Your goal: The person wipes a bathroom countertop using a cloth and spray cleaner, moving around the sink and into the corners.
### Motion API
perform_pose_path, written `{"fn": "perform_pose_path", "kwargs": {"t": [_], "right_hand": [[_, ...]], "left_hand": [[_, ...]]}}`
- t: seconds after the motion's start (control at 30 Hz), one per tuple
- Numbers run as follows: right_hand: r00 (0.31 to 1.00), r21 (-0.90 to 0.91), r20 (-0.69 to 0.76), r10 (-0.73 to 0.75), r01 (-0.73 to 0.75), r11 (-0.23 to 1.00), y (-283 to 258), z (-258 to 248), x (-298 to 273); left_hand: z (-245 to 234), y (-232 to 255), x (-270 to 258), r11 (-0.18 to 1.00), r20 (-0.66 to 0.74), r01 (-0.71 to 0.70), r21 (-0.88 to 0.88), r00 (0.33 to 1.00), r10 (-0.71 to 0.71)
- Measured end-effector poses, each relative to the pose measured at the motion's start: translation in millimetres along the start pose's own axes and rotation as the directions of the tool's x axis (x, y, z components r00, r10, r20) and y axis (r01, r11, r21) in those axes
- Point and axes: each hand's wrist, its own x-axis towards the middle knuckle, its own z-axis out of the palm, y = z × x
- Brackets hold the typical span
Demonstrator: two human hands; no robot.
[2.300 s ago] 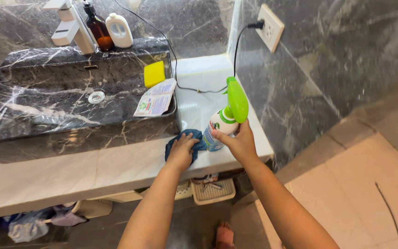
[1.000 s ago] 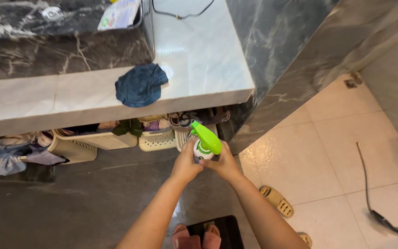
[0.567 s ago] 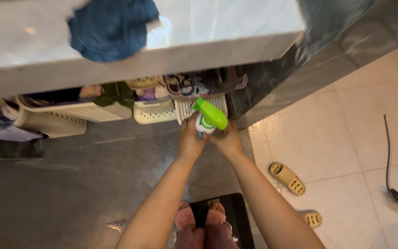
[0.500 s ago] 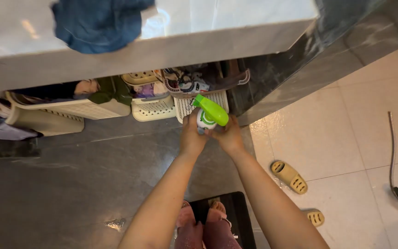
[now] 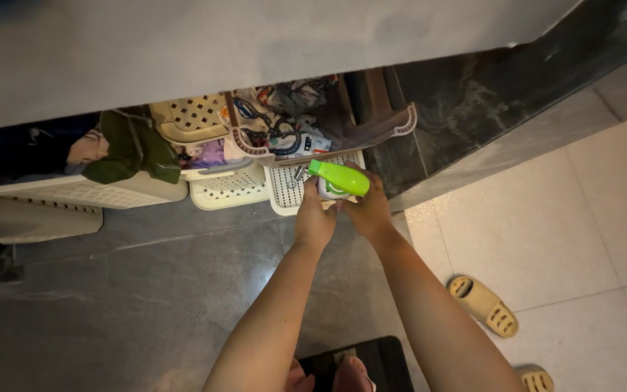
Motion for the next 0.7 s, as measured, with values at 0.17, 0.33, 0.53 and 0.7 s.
{"fn": "perform_pose_path", "kwargs": {"t": [0.17, 0.33, 0.53, 0.7], "right_hand": [[0.999, -0.111, 0.039, -0.004, 0.008, 0.994, 36.6, 1.0, 27.1], [0.993, -0.169, 0.081, -0.085, 0.098, 0.981, 68.8, 2.6, 42.7], [0.973, -0.279, 0.122, -0.198, 0.225, 0.933, 90.1, 8.8, 47.3], [0.990, -0.074, 0.033, -0.138, 0.140, 0.987, 105.6, 19.7, 55.6]], "left_hand": [[10.6, -27.7, 15.6, 0.998, 0.003, -0.056, -0.019, 0.998, 0.056], [24.9, -50.5, 30.3, 0.995, 0.031, -0.082, -0.055, 0.996, 0.083], [48.0, -72.3, 33.5, 0.994, 0.038, -0.099, -0.052, 0.994, 0.101], [57.7, -65.0, 31.9, 0.970, -0.030, -0.179, -0.163, 0.984, 0.176]]}}
